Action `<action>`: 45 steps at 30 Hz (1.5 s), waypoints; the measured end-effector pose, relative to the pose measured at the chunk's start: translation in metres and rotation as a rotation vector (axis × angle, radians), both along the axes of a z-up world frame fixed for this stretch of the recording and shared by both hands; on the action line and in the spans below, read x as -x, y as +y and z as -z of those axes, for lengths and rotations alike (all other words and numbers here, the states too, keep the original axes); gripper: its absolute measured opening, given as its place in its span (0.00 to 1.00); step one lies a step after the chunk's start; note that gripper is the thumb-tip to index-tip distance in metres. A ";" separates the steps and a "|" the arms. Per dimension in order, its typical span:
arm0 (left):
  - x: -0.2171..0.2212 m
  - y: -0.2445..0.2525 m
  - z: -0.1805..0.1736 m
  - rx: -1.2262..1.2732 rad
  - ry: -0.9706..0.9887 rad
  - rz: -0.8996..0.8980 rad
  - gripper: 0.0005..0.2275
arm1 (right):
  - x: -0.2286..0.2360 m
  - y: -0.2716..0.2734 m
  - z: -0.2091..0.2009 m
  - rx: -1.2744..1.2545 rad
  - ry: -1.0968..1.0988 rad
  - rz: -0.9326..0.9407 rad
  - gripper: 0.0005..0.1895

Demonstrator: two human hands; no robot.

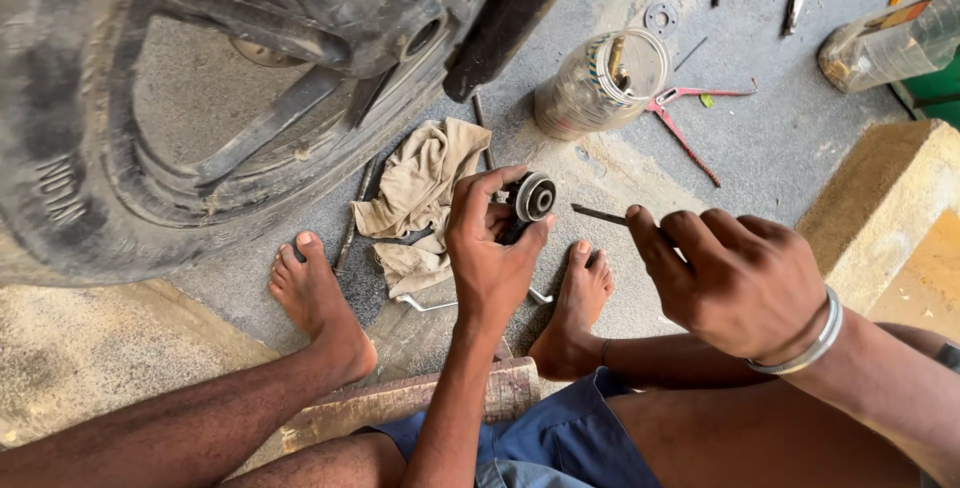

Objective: The person repairs or cleans a mechanical component of a motorcycle using hand tools.

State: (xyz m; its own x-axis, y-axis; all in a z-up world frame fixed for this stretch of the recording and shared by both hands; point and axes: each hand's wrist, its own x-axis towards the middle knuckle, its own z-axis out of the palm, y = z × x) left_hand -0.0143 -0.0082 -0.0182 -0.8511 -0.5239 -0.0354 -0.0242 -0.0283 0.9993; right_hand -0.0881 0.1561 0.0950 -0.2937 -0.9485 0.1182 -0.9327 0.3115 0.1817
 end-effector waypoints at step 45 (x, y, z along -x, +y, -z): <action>0.010 0.029 0.014 0.521 0.116 0.046 0.17 | 0.032 0.034 0.021 -0.346 -0.268 0.559 0.14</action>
